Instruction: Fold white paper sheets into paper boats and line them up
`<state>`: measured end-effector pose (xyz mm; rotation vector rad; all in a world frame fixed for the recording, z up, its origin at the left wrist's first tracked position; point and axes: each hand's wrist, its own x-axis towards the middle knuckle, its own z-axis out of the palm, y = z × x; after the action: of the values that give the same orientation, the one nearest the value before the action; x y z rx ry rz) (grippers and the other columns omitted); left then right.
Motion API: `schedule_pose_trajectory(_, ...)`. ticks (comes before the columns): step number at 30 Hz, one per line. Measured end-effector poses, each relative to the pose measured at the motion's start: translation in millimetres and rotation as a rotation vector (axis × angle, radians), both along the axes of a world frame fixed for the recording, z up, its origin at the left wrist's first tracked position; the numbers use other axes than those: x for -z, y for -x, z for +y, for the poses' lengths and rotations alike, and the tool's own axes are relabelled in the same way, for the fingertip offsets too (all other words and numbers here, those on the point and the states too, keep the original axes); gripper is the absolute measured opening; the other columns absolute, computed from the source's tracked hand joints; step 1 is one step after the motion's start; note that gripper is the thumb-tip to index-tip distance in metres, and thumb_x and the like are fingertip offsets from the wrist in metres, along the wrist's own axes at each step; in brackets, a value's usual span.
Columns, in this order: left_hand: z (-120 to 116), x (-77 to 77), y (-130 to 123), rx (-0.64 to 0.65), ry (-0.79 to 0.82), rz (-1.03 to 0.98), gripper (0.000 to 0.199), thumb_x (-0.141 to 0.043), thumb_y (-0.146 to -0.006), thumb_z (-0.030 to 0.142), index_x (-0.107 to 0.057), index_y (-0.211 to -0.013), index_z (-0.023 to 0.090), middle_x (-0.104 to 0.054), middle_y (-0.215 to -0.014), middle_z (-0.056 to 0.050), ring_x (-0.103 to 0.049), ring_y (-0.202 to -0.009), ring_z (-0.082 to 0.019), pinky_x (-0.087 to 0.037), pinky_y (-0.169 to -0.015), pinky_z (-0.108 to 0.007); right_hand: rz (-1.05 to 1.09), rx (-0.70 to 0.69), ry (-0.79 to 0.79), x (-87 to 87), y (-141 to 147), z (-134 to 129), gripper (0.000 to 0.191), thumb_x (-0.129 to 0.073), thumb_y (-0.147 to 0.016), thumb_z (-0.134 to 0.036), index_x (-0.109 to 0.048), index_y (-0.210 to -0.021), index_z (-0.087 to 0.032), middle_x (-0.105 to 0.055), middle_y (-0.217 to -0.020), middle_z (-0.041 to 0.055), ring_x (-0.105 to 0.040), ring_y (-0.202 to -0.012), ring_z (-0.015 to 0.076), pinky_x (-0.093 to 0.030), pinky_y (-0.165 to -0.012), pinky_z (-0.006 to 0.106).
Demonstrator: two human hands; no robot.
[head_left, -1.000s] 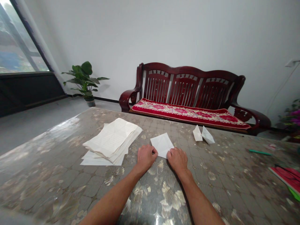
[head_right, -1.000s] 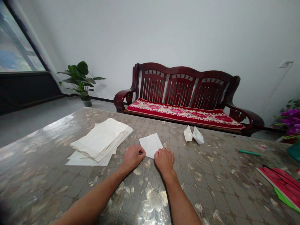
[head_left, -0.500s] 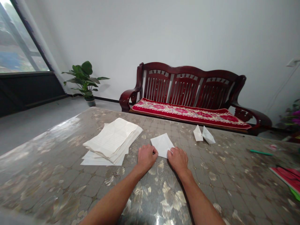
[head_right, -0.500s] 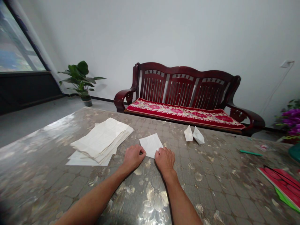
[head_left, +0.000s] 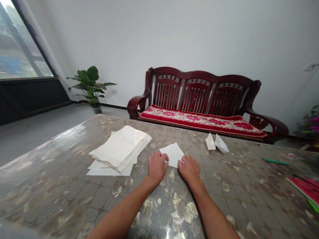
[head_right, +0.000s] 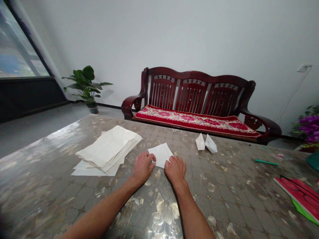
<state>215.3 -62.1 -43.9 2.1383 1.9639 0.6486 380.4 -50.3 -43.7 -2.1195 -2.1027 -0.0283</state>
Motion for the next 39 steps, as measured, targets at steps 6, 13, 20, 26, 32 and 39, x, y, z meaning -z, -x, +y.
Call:
schedule_pose_trajectory(6, 4.7, 11.7, -3.7, 0.285, -0.085, -0.009, 0.021, -0.056, -0.089, 0.013, -0.073, -0.094, 0.024, -0.064, -0.103, -0.004, -0.053, -0.104, -0.021, -0.040, -0.091, -0.035, 0.013, 0.012, 0.015, 0.5, 1.4, 0.6, 0.026, -0.044, -0.093, -0.031, -0.066, -0.093, -0.019, -0.068, -0.101, 0.0099, -0.061, -0.096, 0.0233, -0.037, -0.080, 0.033)
schedule_pose_trajectory(13, 7.3, 18.3, -2.9, 0.519, -0.108, 0.165, 0.022, -0.051, -0.094, 0.017, -0.068, -0.108, 0.020, -0.065, -0.100, -0.006, -0.055, -0.100, -0.021, -0.045, -0.092, -0.033, 0.063, 0.049, -0.060, 3.2, -5.8, -0.4, 0.024, -0.053, -0.091, -0.040, -0.061, -0.098, -0.019, -0.064, -0.103, 0.0105, -0.058, -0.097, 0.0256, -0.037, -0.080, 0.035)
schedule_pose_trajectory(20, -1.5, 17.8, 3.2, 0.573, -0.160, 0.337, 0.031, -0.050, -0.094, 0.024, -0.057, -0.123, 0.017, -0.063, -0.104, -0.008, -0.054, -0.099, -0.023, -0.043, -0.093, -0.038, -0.009, 0.023, -0.141, 12.6, -17.3, -1.5, 0.027, -0.058, -0.091, -0.039, -0.061, -0.108, -0.019, -0.061, -0.109, 0.0126, -0.054, -0.103, 0.0287, -0.037, -0.083, 0.038)
schedule_pose_trajectory(26, -5.9, 17.6, 7.5, 0.610, -0.200, 0.343, 0.036, -0.047, -0.097, 0.031, -0.052, -0.129, 0.016, -0.063, -0.114, -0.008, -0.054, -0.102, -0.022, -0.041, -0.096, -0.038, -0.064, -0.013, -0.137, 14.9, -30.2, 0.2, 0.031, -0.058, -0.091, -0.038, -0.061, -0.117, -0.021, -0.061, -0.115, 0.0125, -0.053, -0.105, 0.0298, -0.039, -0.087, 0.040)
schedule_pose_trajectory(32, -7.7, 20.3, 4.1, 0.587, -0.210, 0.374, 0.036, -0.047, -0.096, 0.029, -0.053, -0.129, 0.016, -0.063, -0.116, -0.008, -0.054, -0.103, -0.023, -0.040, -0.095, -0.038, -0.056, -0.157, -0.184, 9.2, -30.9, -3.7, 0.036, -0.048, -0.095, -0.022, -0.056, -0.130, -0.018, -0.059, -0.131, 0.0132, -0.050, -0.120, 0.0276, -0.036, -0.104, 0.042)
schedule_pose_trajectory(39, -14.5, 11.1, -3.1, 0.515, -0.200, 0.385, 0.030, -0.050, -0.095, 0.027, -0.057, -0.123, 0.018, -0.064, -0.111, -0.007, -0.053, -0.098, -0.023, -0.042, -0.092, -0.037, -0.002, -0.464, -0.218, 10.8, -16.3, -36.1, 0.048, -0.038, -0.098, -0.028, -0.044, -0.144, -0.014, -0.041, -0.152, 0.0083, -0.026, -0.145, 0.0234, -0.014, -0.121, 0.043)
